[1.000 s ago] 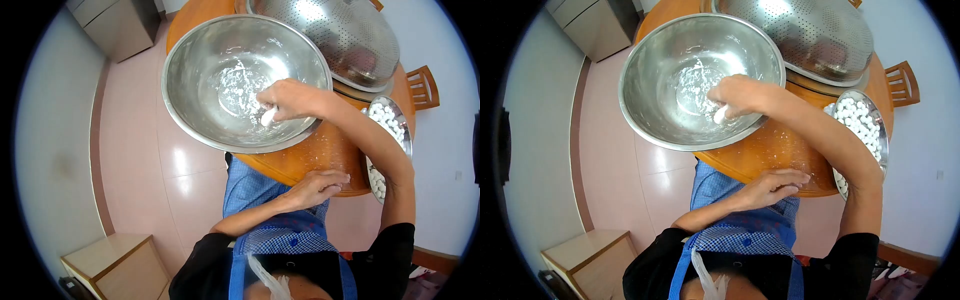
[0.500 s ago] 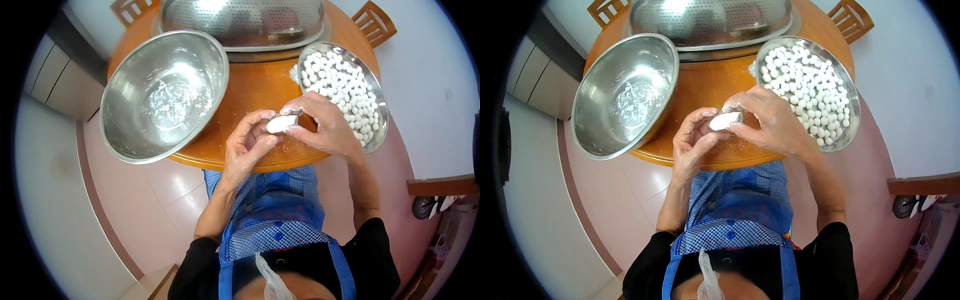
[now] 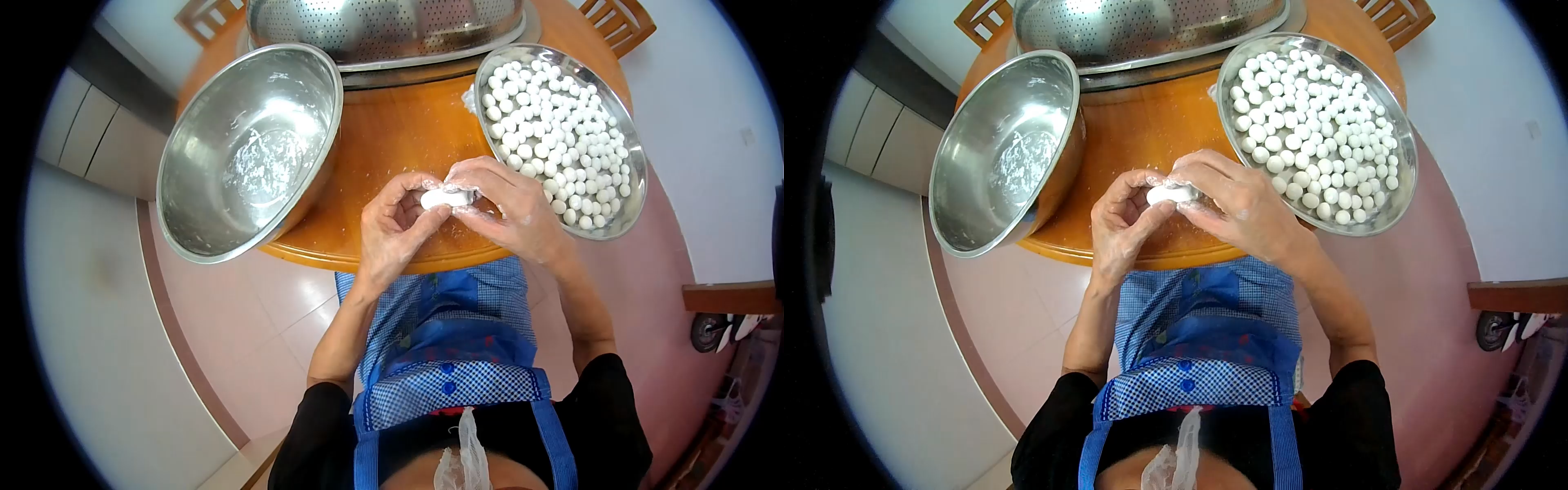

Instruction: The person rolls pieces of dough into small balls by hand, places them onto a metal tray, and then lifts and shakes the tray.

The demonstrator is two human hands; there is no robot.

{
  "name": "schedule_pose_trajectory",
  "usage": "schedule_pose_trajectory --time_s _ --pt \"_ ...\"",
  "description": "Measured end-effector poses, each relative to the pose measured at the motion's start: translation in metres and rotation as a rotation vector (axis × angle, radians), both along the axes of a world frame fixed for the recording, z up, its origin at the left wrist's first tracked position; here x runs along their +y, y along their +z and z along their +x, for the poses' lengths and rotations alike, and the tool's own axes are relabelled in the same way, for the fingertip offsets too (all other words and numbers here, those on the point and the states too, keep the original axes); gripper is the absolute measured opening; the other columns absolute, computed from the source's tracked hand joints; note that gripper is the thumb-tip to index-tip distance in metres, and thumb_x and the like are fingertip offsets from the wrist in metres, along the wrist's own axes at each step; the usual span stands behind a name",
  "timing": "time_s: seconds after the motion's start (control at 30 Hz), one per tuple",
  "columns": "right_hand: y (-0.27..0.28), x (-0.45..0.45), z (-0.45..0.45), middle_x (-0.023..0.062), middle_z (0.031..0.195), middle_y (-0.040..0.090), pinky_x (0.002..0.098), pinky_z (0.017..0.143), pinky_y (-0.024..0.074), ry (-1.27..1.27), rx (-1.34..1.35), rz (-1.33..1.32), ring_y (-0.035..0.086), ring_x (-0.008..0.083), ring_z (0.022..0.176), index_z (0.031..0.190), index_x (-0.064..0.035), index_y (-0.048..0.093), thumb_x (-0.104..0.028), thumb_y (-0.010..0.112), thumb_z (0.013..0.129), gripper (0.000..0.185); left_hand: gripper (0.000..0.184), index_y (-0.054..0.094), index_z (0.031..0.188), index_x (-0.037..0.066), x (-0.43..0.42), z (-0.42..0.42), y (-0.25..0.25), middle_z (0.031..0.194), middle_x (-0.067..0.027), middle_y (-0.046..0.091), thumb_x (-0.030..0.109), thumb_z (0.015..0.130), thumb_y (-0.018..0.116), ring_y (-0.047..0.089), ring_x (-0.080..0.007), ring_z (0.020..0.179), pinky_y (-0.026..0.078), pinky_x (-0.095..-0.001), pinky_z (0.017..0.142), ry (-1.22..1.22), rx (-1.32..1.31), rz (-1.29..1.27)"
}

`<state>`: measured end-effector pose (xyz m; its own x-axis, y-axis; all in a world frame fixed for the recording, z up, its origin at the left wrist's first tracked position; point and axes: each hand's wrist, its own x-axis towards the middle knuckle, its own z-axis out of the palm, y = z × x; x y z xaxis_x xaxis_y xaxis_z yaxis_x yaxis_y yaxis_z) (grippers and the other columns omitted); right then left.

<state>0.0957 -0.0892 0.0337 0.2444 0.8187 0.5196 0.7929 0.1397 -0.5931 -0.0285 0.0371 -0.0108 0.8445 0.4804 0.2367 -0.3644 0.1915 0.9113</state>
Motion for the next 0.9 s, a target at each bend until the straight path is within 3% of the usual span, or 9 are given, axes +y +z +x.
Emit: schedule_pose_trajectory --time_s 0.23,0.27,0.33,0.37,0.43,0.47,0.57,0.77,0.9 --pt "-0.006 0.003 -0.002 0.0107 0.091 0.061 0.0298 0.063 0.0515 0.053 -0.057 -0.027 0.063 0.0222 0.075 0.097 -0.0004 0.056 -0.003 0.069 0.071 0.029 0.019 0.056 0.096 0.0 0.001 -0.001 -0.002 0.097 -0.0056 0.059 -0.005 0.079 0.062 0.057 -0.0103 0.082 0.048 -0.0242 0.075 -0.021 0.074 -0.005" --pt "-0.007 0.002 -0.001 0.0107 0.091 0.061 0.0298 0.063 0.0515 0.048 -0.056 -0.029 0.063 0.0222 0.075 0.097 -0.0004 0.056 -0.003 0.069 0.071 0.029 0.019 0.056 0.097 0.0 0.006 -0.004 -0.004 0.096 -0.0062 0.059 -0.004 0.08 0.062 0.058 -0.0104 0.081 0.051 -0.0244 0.073 -0.127 0.099 -0.06" --pt "-0.01 -0.003 0.005 0.0083 0.089 0.06 0.0276 0.061 0.052 0.177 0.483 -0.168 0.062 0.0161 0.075 0.097 -0.0006 0.056 -0.003 0.067 0.074 0.025 0.02 0.055 0.099 0.0 0.01 -0.007 -0.006 0.095 -0.0067 0.058 -0.004 0.08 0.062 0.058 -0.0106 0.081 0.054 -0.0245 0.071 -0.229 0.125 -0.114" --pt "-0.009 -0.006 0.007 0.0083 0.089 0.06 0.0276 0.061 0.052 0.177 0.481 -0.166 0.062 0.0161 0.075 0.097 -0.0006 0.056 -0.003 0.067 0.074 0.025 0.019 0.055 0.098 0.0 0.01 -0.008 -0.005 0.095 -0.0077 0.059 -0.003 0.081 0.061 0.059 -0.0115 0.081 0.055 -0.0258 0.071 -0.296 0.043 -0.217" --pt "-0.007 -0.01 0.011 0.0068 0.09 0.06 0.026 0.062 0.0531 0.282 0.999 -0.066 0.061 0.0123 0.077 0.099 -0.0021 0.057 -0.003 0.064 0.078 0.022 0.018 0.055 0.098 0.001 0.015 -0.012 -0.003 0.096 -0.0088 0.059 -0.002 0.081 0.061 0.06 -0.0123 0.081 0.056 -0.027 0.07 -0.361 -0.04 -0.321" --pt "-0.006 -0.013 0.014 0.0091 0.093 0.06 0.0255 0.066 0.054 0.183 1.104 0.047 0.06 0.0134 0.076 0.102 -0.0022 0.056 -0.004 0.062 0.081 0.023 0.019 0.055 0.099 0.002 0.02 -0.015 -0.003 0.096 -0.0091 0.059 0.001 0.081 0.061 0.061 -0.0131 0.079 0.056 -0.0308 0.075 -0.285 -0.052 -0.331" --pt "-0.001 -0.017 0.019 0.0128 0.102 0.06 0.0274 0.08 0.0513 0.16 1.066 0.203 0.06 0.0166 0.089 0.113 0.0034 0.053 -0.006 0.059 0.086 0.029 0.025 0.054 0.106 0.004 0.018 -0.016 0.004 0.099 -0.009 0.058 0.007 0.083 0.063 0.061 -0.0151 0.083 0.055 -0.0362 0.085 -0.127 -0.047 -0.299" --pt "-0.012 -0.019 0.015 0.0137 0.116 0.056 0.0333 0.088 0.0485 0.183 1.209 0.009 0.057 0.0198 0.102 0.124 0.0031 0.046 -0.008 0.057 0.089 0.039 0.031 0.052 0.111 0.005 0.018 -0.006 0.003 0.11 -0.0111 0.058 0.006 0.083 0.065 0.061 -0.0174 0.089 0.05 -0.0433 0.093 -0.16 -0.073 -0.43" --pt "-0.014 -0.016 0.008 0.0142 0.109 0.06 0.0296 0.084 0.0503 0.111 1.181 0.057 0.06 0.0177 0.096 0.119 0.0036 0.05 -0.004 0.055 0.09 0.03 0.035 0.054 0.113 0.006 0.021 -0.002 -0.009 0.107 -0.0106 0.061 0.006 0.081 0.066 0.061 -0.0184 0.092 0.049 -0.0422 0.094 -0.234 -0.156 -0.419"
